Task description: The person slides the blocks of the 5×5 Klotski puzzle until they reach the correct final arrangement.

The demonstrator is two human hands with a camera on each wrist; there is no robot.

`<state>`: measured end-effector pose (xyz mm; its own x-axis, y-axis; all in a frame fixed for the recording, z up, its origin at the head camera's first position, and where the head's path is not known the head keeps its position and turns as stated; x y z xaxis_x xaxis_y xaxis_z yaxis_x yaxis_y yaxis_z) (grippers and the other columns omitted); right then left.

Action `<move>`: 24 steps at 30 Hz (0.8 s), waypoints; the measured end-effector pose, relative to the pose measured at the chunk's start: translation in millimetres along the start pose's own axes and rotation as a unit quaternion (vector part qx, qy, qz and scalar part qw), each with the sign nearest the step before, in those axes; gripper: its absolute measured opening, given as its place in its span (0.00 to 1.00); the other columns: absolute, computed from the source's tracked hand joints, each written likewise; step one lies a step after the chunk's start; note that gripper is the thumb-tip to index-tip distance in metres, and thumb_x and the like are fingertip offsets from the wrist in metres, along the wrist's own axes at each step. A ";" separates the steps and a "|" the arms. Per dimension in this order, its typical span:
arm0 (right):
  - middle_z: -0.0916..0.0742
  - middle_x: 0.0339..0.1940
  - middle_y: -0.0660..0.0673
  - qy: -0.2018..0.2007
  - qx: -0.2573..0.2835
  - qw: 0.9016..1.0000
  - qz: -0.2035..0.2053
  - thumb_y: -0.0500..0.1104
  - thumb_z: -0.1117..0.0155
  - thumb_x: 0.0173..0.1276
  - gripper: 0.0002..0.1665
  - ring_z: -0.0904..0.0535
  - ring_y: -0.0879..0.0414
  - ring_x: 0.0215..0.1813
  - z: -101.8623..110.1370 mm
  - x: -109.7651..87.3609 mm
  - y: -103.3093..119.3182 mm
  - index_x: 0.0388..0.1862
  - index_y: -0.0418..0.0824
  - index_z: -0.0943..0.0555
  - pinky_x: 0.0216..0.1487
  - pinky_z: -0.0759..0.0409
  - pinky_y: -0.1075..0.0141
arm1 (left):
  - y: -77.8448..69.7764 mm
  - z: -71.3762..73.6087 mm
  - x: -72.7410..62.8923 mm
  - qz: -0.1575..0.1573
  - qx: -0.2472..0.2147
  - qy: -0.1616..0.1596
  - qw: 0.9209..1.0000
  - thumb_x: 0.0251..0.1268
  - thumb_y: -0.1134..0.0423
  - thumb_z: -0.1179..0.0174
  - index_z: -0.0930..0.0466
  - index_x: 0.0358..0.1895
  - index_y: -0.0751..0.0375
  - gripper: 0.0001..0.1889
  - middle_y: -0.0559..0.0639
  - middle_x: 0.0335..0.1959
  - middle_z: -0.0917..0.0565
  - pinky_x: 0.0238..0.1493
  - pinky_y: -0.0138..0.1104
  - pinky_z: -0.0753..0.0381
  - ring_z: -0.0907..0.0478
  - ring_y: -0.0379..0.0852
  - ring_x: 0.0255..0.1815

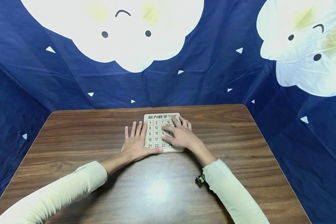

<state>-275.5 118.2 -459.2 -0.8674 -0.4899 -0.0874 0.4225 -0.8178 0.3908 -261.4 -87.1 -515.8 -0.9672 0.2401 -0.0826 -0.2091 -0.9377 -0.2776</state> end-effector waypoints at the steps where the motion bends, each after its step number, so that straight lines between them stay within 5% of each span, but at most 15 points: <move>1: 0.44 0.97 0.32 0.000 0.003 1.000 -0.001 0.68 0.41 0.87 0.32 0.53 0.23 0.95 1.0 -0.1 0.1 0.83 0.62 0.20 0.89 0.52 0.21 | 0.1 0.0 0.2 0.000 0.000 -0.001 1.000 0.48 0.04 0.41 0.69 0.95 0.56 0.84 0.62 0.97 0.62 0.92 0.66 0.82 0.73 0.64 0.98; 12: 0.46 0.98 0.35 -0.021 0.034 0.999 -0.020 0.67 0.37 0.85 0.24 0.53 0.23 0.95 10.5 -24.2 -14.8 0.70 0.62 0.11 0.87 0.55 0.19 | 0.0 -0.3 -0.6 -0.004 -0.005 0.001 1.000 0.48 0.05 0.39 0.70 0.95 0.55 0.84 0.62 0.97 0.63 0.92 0.66 0.82 0.73 0.64 0.98; 24: 0.44 0.97 0.32 -0.024 0.012 0.999 -0.033 0.65 0.41 0.88 0.27 0.52 0.20 0.94 10.9 -18.1 -20.1 0.77 0.61 0.15 0.86 0.51 0.19 | -0.2 0.2 -0.4 -0.009 -0.017 -0.009 1.000 0.48 0.05 0.40 0.68 0.96 0.56 0.83 0.63 0.97 0.61 0.93 0.66 0.80 0.71 0.65 0.98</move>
<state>-271.1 146.8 -455.4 -0.9046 -0.4203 -0.0704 0.3585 -0.8400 0.4073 -261.0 -87.1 -515.5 -0.9659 0.2516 -0.0606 -0.2211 -0.9240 -0.3120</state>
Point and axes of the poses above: each hand's wrist, its own x-axis towards the middle knuckle, its own z-axis out of the back of the hand, y = z × x, the point moved 7 cm from there along x, towards the middle knuckle
